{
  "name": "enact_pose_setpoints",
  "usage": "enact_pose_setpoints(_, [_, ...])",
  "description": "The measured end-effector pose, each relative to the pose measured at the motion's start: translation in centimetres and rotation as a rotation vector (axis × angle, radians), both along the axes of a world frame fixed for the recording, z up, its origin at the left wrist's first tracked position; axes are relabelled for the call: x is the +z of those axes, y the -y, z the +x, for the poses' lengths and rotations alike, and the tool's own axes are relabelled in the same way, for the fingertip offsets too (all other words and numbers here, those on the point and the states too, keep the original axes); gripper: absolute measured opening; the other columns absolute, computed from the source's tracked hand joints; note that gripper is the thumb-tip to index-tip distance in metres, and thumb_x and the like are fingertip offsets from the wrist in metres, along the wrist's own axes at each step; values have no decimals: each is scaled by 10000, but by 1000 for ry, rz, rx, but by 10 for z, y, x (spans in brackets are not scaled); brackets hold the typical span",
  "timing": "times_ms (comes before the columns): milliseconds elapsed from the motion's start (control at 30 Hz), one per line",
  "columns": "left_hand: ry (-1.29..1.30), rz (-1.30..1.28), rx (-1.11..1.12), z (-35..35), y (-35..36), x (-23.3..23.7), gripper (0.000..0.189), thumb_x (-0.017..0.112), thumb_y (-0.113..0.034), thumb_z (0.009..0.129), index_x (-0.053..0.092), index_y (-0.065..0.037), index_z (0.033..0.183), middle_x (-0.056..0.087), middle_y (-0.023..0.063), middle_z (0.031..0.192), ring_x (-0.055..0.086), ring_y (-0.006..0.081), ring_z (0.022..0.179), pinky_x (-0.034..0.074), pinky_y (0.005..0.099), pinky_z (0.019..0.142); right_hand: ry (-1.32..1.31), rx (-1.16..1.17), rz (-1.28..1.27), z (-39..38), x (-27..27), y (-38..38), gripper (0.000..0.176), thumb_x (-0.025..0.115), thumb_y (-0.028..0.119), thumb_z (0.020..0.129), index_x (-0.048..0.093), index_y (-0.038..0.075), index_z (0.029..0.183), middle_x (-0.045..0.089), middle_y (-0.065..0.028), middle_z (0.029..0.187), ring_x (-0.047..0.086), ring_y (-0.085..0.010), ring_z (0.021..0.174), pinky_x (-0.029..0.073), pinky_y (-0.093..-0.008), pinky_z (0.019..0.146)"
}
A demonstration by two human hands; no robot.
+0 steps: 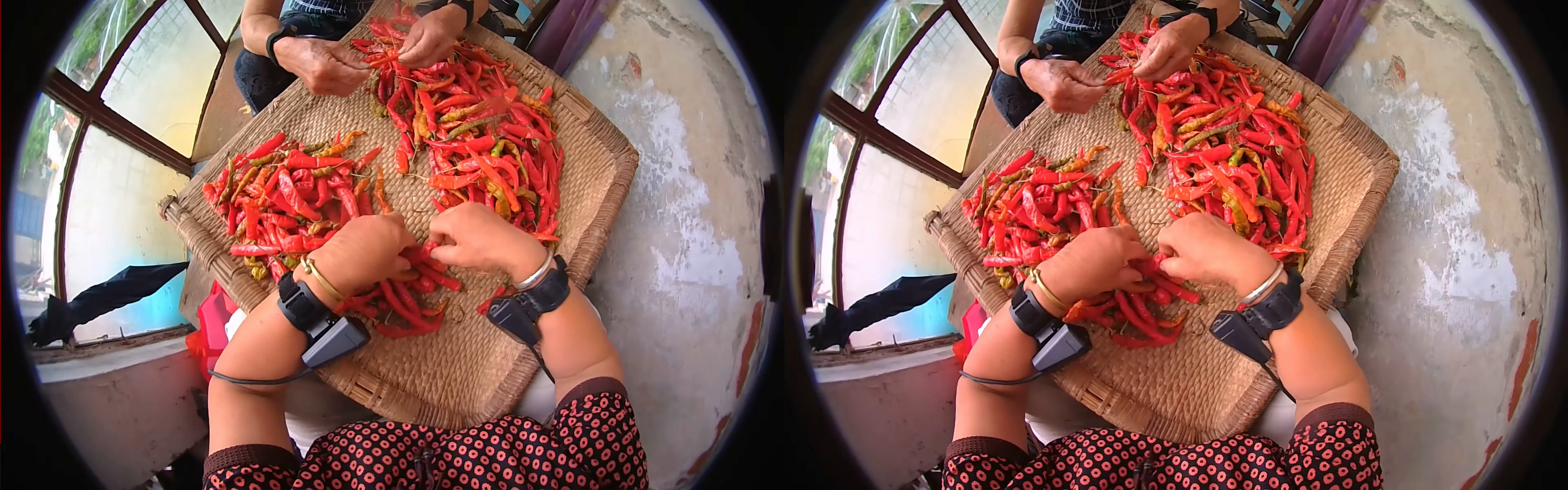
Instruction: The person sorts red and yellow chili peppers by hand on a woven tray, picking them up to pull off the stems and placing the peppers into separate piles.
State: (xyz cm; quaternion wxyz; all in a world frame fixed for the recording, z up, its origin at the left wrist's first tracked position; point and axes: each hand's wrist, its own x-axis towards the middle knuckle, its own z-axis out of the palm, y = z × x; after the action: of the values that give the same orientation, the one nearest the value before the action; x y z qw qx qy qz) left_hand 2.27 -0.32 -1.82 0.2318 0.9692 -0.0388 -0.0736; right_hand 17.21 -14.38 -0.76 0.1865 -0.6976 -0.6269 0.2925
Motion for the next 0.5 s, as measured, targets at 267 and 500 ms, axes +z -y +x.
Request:
enact_pose_setpoints(267, [-25, -241, 133, 2, -17, 20, 220, 671, -177, 762, 622, -22, 910, 605, 111, 836, 600, 232, 707, 476, 320, 619, -368, -159, -152, 18, 25, 10, 111, 615, 106, 766, 586, -1, 768, 574, -9, 665, 531, -79, 578, 424, -246, 532])
enact_pose_setpoints(500, [157, -1239, 646, 1, -17, 23, 333, 598, -155, 875, 498, -20, 1162, 559, -3, 869, 485, 28, 639, 399, 166, 536, -987, -405, -109, 18, 30, 8, 78, 593, 91, 843, 585, 16, 867, 553, 5, 692, 526, -45, 654, 418, -192, 564])
